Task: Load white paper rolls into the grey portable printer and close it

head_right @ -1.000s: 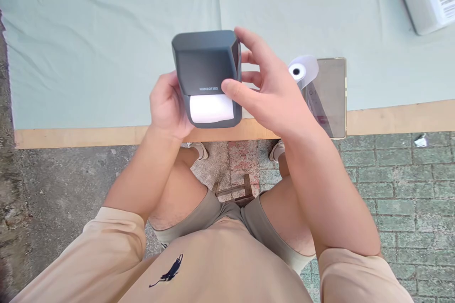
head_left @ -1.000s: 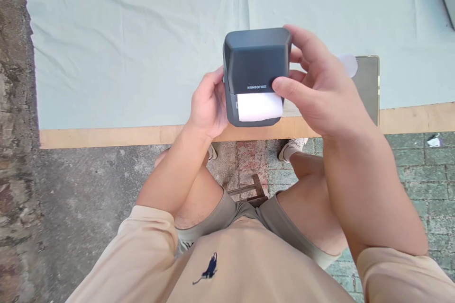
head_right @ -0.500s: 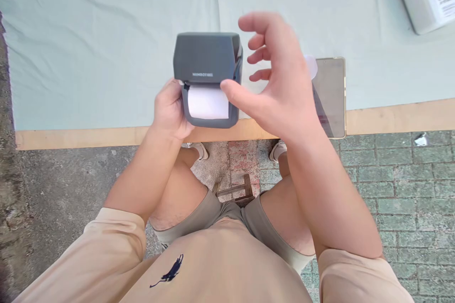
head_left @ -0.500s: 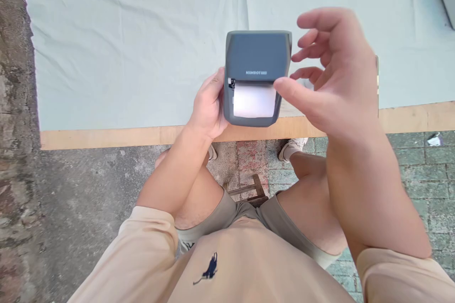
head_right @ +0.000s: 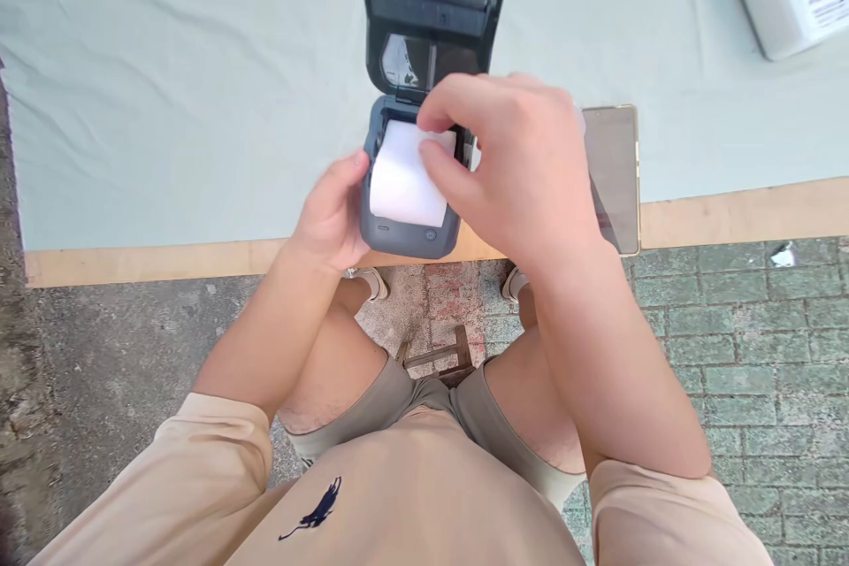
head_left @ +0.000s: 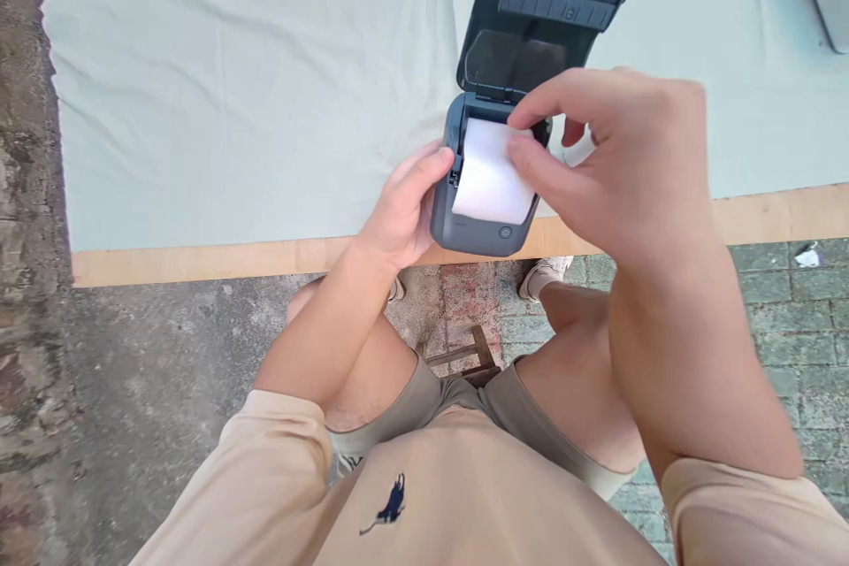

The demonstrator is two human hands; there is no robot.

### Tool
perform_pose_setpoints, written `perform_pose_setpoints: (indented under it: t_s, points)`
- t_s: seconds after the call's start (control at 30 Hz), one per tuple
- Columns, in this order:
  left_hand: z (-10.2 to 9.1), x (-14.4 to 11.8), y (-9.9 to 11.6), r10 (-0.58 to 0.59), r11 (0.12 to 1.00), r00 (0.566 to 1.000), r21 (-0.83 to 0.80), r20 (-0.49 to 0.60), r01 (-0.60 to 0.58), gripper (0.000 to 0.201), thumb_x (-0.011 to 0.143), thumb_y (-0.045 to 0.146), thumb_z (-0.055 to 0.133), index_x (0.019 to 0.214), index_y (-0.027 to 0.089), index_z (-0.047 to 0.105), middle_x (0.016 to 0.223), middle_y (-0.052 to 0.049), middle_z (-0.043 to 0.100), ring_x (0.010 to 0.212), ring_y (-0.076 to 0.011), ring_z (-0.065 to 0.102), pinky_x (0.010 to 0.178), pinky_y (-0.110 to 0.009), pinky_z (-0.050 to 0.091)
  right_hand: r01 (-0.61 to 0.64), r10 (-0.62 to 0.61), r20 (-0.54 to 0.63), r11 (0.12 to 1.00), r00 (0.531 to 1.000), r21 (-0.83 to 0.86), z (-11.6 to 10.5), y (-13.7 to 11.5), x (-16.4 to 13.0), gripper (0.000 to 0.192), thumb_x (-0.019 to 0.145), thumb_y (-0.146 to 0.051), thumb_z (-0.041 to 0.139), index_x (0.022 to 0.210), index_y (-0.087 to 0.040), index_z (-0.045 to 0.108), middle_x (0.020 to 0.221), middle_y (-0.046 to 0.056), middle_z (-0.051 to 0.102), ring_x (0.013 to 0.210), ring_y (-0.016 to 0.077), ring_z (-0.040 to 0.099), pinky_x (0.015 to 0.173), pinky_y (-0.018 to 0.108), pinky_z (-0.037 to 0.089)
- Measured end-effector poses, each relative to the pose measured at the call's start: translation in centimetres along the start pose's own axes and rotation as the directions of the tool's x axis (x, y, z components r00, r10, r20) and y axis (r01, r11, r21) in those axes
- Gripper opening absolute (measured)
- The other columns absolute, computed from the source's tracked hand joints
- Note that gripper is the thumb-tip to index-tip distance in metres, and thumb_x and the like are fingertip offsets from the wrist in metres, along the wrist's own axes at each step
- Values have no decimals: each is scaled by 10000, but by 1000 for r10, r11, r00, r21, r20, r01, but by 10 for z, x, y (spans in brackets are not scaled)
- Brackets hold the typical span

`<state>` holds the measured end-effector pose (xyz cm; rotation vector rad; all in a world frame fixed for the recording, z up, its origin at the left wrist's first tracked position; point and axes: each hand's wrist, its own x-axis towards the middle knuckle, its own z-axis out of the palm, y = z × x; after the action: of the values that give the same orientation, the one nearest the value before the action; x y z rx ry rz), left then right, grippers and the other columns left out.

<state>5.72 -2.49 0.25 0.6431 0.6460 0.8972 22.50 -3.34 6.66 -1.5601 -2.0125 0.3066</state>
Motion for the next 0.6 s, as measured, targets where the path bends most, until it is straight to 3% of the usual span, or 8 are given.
perform_pose_setpoints:
  t_s: [0.1,0.23,0.33,0.43,0.5,0.53,0.6]
  points:
    - [0,-2,1,3,1000,1000,14,13,-3,207,903,354,508,929,183,620,800,-11,647,854,-175,679,706,-272,556,-24,56,167,982,984,-185,0,-2,-2,177,712,-204,644,878,-263,655,741,15,661,621,184,523,531,328,333]
    - [1,-5,2,-20,997,998,73,65,15,147,900,281,520,945,174,609,791,0,639,774,-139,673,653,-221,551,-37,131,232,928,964,-371,2,-6,-4,205,723,-208,594,907,-271,661,623,23,571,512,156,431,479,289,182]
    - [-1,-5,2,-47,993,997,110,55,40,138,897,261,517,944,173,612,771,7,641,751,-134,675,652,-215,557,-55,168,262,919,951,-390,0,-10,-2,257,711,-229,586,949,-265,674,626,29,578,517,159,438,483,286,186]
    - [-4,-2,2,-45,998,999,49,-4,45,176,898,297,509,908,161,621,753,9,640,758,-130,675,659,-207,550,-130,174,222,972,959,-198,-8,-15,0,334,654,-201,596,966,-268,695,626,5,598,519,127,436,494,286,255]
    - [-7,0,3,-31,1000,998,-6,-47,31,218,897,324,502,878,149,632,729,10,640,750,-122,673,654,-197,542,-195,185,146,979,972,57,-16,-13,1,329,641,-166,569,921,-264,712,647,-13,593,517,95,415,495,276,275]
    - [-9,2,3,-22,999,998,-26,-61,21,239,899,334,494,867,144,636,721,8,643,754,-123,675,652,-197,541,-208,193,91,953,977,222,-19,-9,1,335,643,-153,538,905,-256,720,650,-13,571,519,87,406,484,271,267]
    - [-13,4,6,-2,999,998,-54,-69,-2,270,905,342,471,877,139,646,730,4,661,798,-134,686,680,-210,553,-196,234,1,813,972,549,-25,1,2,384,655,-167,504,958,-254,724,681,4,516,537,91,406,456,267,243]
